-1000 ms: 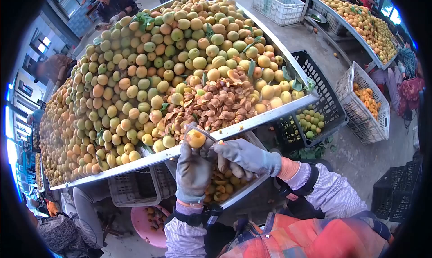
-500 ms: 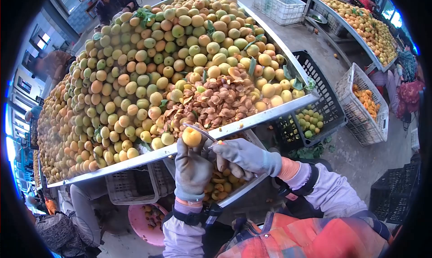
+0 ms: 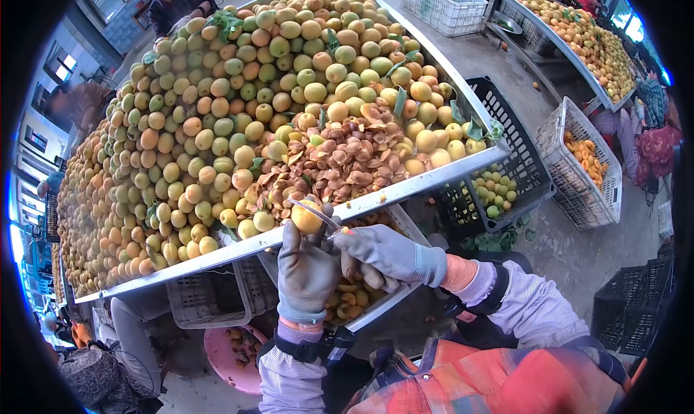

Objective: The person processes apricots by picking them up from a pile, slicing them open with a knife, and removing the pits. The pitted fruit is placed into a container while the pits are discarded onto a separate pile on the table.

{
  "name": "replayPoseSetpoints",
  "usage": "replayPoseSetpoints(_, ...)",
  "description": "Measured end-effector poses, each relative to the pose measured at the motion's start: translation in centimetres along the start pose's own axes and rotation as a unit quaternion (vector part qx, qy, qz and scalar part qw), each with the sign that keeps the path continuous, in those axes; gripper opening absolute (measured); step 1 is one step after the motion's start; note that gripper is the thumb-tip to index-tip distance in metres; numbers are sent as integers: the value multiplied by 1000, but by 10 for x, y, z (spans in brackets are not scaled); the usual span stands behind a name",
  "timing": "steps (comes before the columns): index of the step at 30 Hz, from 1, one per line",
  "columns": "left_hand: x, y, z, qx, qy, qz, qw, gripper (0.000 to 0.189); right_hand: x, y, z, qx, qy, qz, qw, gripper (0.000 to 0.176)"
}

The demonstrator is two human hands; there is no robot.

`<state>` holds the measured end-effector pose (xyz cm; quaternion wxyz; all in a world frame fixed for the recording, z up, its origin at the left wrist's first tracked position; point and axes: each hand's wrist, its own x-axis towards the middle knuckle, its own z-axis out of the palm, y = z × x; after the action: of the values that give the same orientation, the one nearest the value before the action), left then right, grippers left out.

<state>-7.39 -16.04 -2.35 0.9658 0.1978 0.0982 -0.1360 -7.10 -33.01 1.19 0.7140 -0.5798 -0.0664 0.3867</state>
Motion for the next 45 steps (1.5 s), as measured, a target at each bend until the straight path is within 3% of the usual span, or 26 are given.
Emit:
replayPoseSetpoints(15,0,0,2,24,-36,25,999,48,0,-5,4,-36,44,47,997,53)
replayPoseSetpoints(23,-1,3,9,167,-72,56,982,55,-1,1,7,-49,55,42,996,47)
replayPoseSetpoints(25,-7,5,22,181,-68,64,979,55,-5,-6,12,-48,86,20,995,60)
replayPoseSetpoints(27,-6,2,27,195,-66,71,976,56,-4,-4,9,-45,81,6,996,59)
replayPoseSetpoints(29,-4,-2,22,373,-48,164,912,57,-4,-2,9,-41,75,-4,996,59)
replayPoseSetpoints(35,-2,-8,11,316,-25,109,942,52,7,14,12,-22,79,44,996,47)
replayPoseSetpoints(37,-1,-10,5,254,-36,62,965,52,18,36,11,-9,90,-60,994,36)
replayPoseSetpoints(38,-3,-12,5,219,-38,37,974,51,18,37,13,-9,90,-60,994,36)
replayPoseSetpoints(42,-5,-10,13,234,-42,35,971,51,17,38,17,-32,127,-109,985,28)
replayPoseSetpoints(44,-5,-9,16,319,-46,83,943,50,15,31,16,-16,124,-109,986,28)
replayPoseSetpoints(45,-4,-10,14,319,-46,83,943,50,8,18,17,-10,110,-41,993,28)
